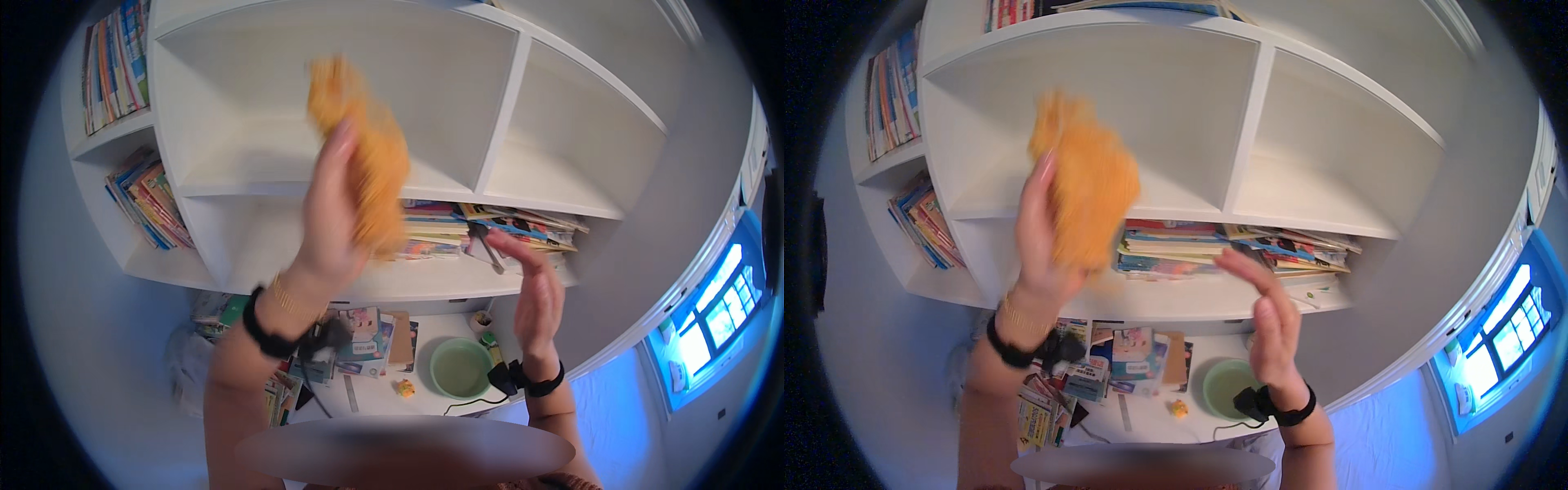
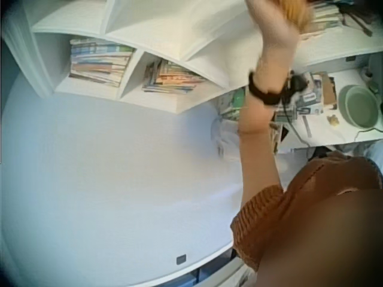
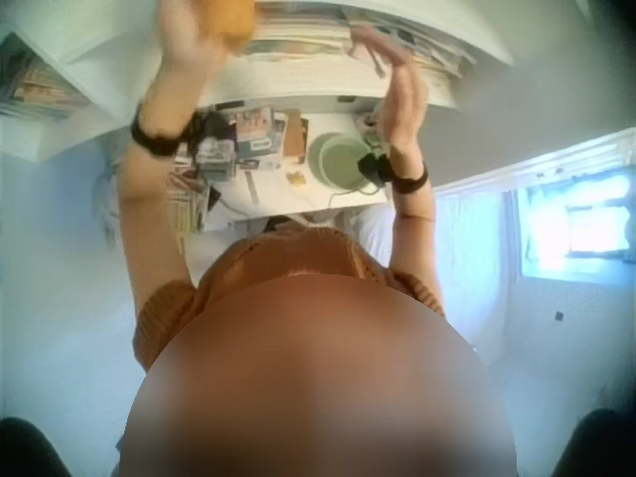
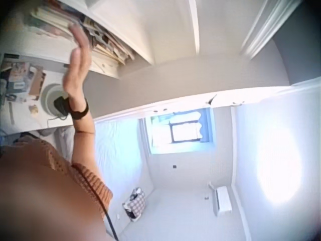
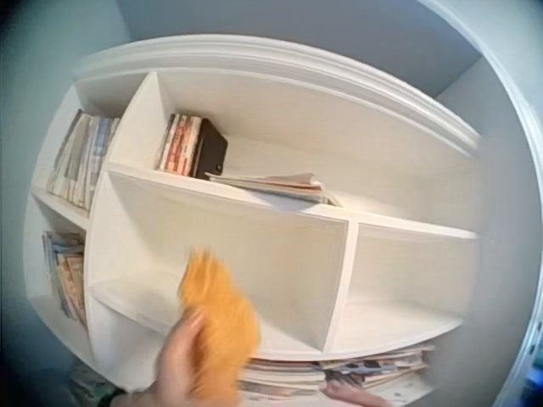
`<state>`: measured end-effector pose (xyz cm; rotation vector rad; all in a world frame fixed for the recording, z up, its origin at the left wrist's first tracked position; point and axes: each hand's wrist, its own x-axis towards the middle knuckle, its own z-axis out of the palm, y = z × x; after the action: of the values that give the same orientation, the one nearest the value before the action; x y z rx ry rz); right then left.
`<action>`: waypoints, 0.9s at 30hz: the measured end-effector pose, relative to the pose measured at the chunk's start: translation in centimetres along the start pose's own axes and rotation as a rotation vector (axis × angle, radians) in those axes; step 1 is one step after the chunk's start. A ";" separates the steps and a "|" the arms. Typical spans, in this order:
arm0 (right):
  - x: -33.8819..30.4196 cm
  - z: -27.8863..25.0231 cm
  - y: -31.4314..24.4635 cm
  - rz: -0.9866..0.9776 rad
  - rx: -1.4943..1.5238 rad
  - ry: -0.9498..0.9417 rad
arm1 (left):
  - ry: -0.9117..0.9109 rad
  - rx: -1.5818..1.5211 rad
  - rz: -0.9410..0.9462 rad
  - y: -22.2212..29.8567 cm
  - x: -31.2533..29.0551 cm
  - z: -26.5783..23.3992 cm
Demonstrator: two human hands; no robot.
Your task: The person clears books from a white shelf by hand, wipes the shelf surface with a cloth, and then rinses and wrings out the cloth in a basin of water.
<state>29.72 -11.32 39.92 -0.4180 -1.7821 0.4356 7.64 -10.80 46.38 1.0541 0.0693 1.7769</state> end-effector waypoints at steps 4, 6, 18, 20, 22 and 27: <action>0.2 -1.4 -0.7 -0.027 0.070 0.108 | -0.059 0.861 0.584 -6.4 12.2 5.8; -0.4 -2.0 -0.2 -0.001 0.051 0.108 | 0.015 1.005 0.699 -11.4 16.3 7.4; 5.3 -10.2 0.3 -0.163 -0.270 0.233 | -0.160 1.668 -0.056 -15.4 7.5 1.2; 9.2 -10.8 -0.9 -0.273 -0.411 0.190 | -0.259 1.714 -0.216 -14.4 8.5 1.3; 13.0 -11.5 -0.8 -0.393 -0.532 0.163 | -0.317 1.563 -0.293 -11.0 9.8 0.8; 21.6 -11.5 1.7 -0.594 -0.987 0.213 | 0.120 1.058 -0.456 -4.5 15.1 0.8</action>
<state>35.73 1.72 59.84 -0.5436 -1.7040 -0.9139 10.12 2.84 54.01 1.4764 1.3278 1.3315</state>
